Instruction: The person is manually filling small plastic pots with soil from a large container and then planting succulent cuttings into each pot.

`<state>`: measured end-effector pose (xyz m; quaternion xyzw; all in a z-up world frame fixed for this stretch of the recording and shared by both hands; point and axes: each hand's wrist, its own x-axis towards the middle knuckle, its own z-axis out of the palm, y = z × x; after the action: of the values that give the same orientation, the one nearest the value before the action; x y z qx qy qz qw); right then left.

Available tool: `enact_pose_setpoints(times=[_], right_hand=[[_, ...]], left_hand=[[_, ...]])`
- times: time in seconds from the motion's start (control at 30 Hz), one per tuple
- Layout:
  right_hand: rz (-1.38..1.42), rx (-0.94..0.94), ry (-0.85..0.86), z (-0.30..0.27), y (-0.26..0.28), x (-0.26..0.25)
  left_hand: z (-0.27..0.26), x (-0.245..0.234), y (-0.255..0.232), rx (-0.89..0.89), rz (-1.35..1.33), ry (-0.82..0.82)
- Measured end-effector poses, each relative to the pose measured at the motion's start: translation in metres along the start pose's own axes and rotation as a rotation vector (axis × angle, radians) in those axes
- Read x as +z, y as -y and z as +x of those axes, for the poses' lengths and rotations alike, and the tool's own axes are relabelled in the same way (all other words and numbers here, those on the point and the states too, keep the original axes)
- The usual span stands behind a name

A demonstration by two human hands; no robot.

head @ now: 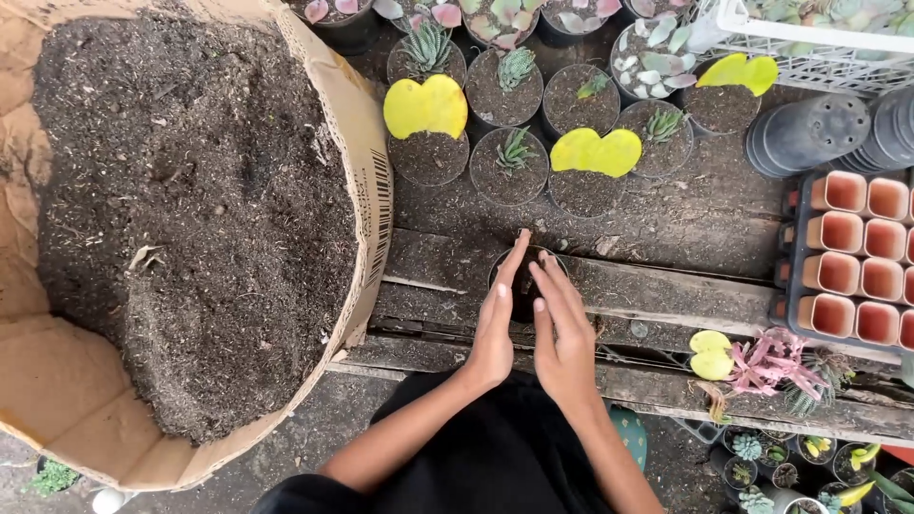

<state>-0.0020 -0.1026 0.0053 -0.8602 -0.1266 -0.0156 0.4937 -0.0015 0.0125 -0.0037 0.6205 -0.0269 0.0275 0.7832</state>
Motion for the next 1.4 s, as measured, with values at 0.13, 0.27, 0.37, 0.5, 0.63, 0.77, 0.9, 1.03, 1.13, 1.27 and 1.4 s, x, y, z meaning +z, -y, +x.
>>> enact_pose_setpoints(times=[0.13, 0.27, 0.37, 0.5, 0.63, 0.77, 0.9, 1.03, 1.13, 1.27, 1.4], right_hand=[[-0.357, -0.159, 0.122, -0.01, -0.03, 0.006], [-0.618, -0.213, 0.179, -0.014, -0.056, 0.004], [-0.655, -0.243, 0.2, -0.009, -0.056, 0.0], [-0.625, -0.237, 0.192, -0.008, -0.057, -0.009], [-0.736, -0.255, 0.221, -0.011, -0.063, -0.005], [-0.883, -0.308, 0.123, -0.008, -0.065, -0.006], [-0.822, -0.301, 0.106, -0.008, -0.063, -0.01], [-0.786, -0.327, 0.143, -0.021, -0.065, -0.007], [-0.817, -0.341, 0.14, -0.026, -0.067, -0.001], [-0.926, -0.316, 0.087, -0.019, -0.059, 0.005], [-0.833, -0.297, 0.115, -0.019, -0.061, 0.002]], left_hand=[[0.001, -0.012, 0.008, 0.009, 0.082, 0.077], [0.0, -0.033, 0.016, 0.131, 0.401, 0.168], [-0.004, -0.046, 0.024, 0.258, 0.677, 0.197], [-0.006, -0.06, 0.03, 0.38, 0.959, 0.253], [-0.007, -0.067, 0.043, 0.484, 1.134, 0.308], [-0.005, -0.075, 0.048, 0.578, 1.325, 0.268], [-0.004, -0.077, 0.04, 0.56, 1.314, 0.229], [-0.016, -0.074, 0.041, 0.556, 1.265, 0.288], [-0.023, -0.072, 0.05, 0.596, 1.282, 0.268], [-0.023, -0.065, 0.056, 0.616, 1.352, 0.216], [-0.025, -0.062, 0.052, 0.575, 1.338, 0.201]])
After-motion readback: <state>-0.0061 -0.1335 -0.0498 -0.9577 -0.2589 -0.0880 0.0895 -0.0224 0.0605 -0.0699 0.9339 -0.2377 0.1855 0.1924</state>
